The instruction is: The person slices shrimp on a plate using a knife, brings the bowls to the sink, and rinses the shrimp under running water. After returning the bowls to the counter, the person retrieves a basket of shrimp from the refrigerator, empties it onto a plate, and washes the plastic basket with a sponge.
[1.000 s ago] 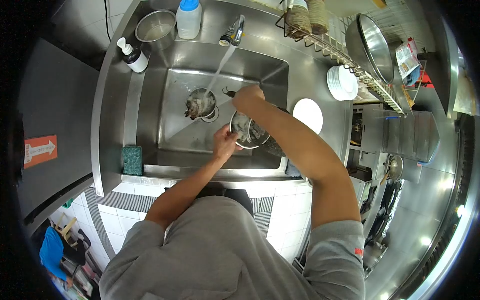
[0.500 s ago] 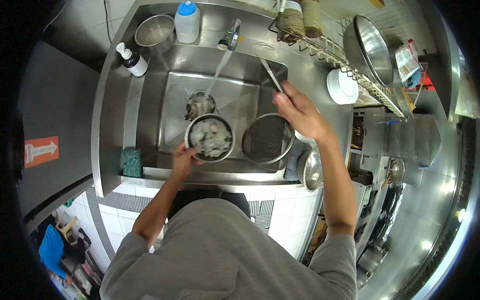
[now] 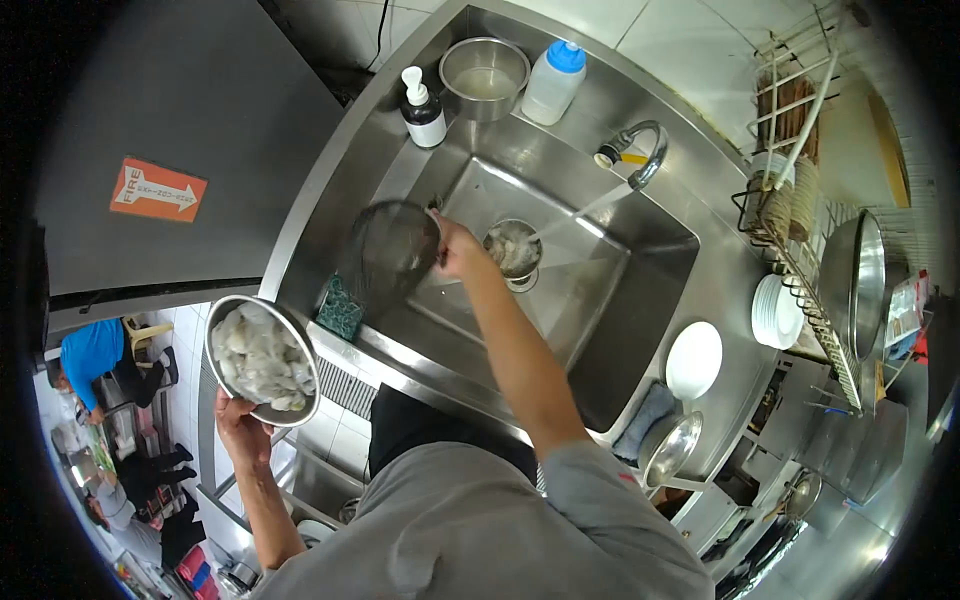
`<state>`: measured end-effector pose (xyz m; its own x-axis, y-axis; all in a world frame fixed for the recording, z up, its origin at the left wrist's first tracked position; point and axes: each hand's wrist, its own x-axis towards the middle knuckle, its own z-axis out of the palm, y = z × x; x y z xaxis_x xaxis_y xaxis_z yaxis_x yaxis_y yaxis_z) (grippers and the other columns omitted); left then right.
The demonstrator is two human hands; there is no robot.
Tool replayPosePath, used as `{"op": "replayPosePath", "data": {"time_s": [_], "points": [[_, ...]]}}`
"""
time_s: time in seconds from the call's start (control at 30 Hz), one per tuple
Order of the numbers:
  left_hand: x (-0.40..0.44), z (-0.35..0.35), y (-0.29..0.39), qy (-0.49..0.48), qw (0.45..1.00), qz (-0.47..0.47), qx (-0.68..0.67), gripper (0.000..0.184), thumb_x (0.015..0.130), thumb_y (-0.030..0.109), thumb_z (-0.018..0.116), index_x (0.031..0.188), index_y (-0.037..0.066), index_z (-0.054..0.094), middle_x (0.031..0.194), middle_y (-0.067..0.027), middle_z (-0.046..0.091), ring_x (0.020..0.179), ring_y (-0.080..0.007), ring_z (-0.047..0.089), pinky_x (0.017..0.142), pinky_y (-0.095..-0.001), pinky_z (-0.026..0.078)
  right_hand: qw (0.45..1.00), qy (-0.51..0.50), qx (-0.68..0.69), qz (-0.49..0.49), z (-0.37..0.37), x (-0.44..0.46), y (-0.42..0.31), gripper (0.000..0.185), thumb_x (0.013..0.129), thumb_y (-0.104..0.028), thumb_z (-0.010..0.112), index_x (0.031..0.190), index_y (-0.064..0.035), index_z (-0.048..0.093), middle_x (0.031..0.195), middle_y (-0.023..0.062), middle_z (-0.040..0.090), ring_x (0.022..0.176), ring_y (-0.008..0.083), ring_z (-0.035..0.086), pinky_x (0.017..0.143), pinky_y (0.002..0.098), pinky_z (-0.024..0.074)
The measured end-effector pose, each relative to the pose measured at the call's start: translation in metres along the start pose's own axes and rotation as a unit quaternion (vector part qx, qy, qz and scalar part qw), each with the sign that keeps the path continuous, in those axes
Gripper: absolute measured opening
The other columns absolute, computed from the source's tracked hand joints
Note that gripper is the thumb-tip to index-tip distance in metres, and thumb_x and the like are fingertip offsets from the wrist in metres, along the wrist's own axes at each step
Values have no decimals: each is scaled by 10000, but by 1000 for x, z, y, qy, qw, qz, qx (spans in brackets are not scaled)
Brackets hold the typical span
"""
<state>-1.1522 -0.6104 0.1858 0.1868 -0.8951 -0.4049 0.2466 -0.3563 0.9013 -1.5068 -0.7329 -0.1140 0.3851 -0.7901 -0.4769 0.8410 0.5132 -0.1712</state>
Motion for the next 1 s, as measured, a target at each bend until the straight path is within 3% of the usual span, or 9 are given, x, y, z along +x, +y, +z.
{"op": "replayPosePath", "data": {"time_s": [0.07,0.17,0.2,0.23,0.3,0.37,0.57,0.93,1.0], "points": [[-12,6,3,25,1000,-10,-17,403,685,-12,474,1074,-86,555,855,-184,658,473,-205,610,304,-254,472,973,216,-81,-19,-19,18,17,150,915,-272,636,883,-131,676,720,2,648,649,188,637,629,336,546],[-10,3,-3,24,999,-28,-37,419,684,-15,472,1089,-75,561,864,-187,662,465,-212,606,303,-249,473,674,115,-557,-472,-210,7,59,228,927,-297,614,980,-87,684,740,43,657,666,191,650,607,320,539],[-8,-4,-12,7,998,-47,-34,425,682,-18,473,1093,-68,565,858,-183,662,465,-211,606,300,-247,471,894,171,-340,-236,-150,-47,38,280,934,-346,609,1011,-81,661,719,49,638,646,174,634,578,307,521],[-5,-2,-17,-3,998,-56,-34,425,682,-18,473,1093,-68,565,858,-183,662,465,-211,606,300,-247,471,947,316,-1,-50,-72,-107,13,336,942,-394,603,1043,-75,639,699,54,619,626,157,618,549,294,502],[10,16,-31,-18,996,-81,-35,427,677,-29,477,1093,-56,574,846,-180,663,458,-205,603,297,-248,471,942,298,-104,-114,-15,-158,-8,371,959,-418,572,1056,-63,612,689,47,597,606,137,591,520,283,475],[26,36,-44,-64,992,-100,-35,421,676,-35,477,1084,-55,578,842,-178,664,452,-205,601,298,-249,473,919,279,-214,-179,46,-191,-33,405,976,-443,541,1068,-51,586,680,40,575,587,117,564,490,272,448],[42,70,-38,-163,980,-105,-49,352,683,-43,490,1020,-55,589,790,-171,660,427,-212,590,308,-254,480,545,287,-395,-681,223,-201,-155,445,1040,-399,410,1229,-10,513,839,74,622,629,122,569,558,245,454],[29,80,-57,-200,968,-139,-63,357,660,-38,507,1008,-41,585,807,-157,652,425,-221,577,294,-256,458,493,293,-209,-792,256,-208,-325,458,1052,-374,326,1113,33,525,989,169,646,738,220,673,503,295,490],[28,83,-56,-207,968,-135,-47,386,654,-25,515,1033,-42,580,805,-151,650,418,-215,567,294,-256,456,388,288,-226,-846,242,-190,-324,458,1048,-382,332,1101,35,514,977,190,631,840,298,660,638,367,539]]}}
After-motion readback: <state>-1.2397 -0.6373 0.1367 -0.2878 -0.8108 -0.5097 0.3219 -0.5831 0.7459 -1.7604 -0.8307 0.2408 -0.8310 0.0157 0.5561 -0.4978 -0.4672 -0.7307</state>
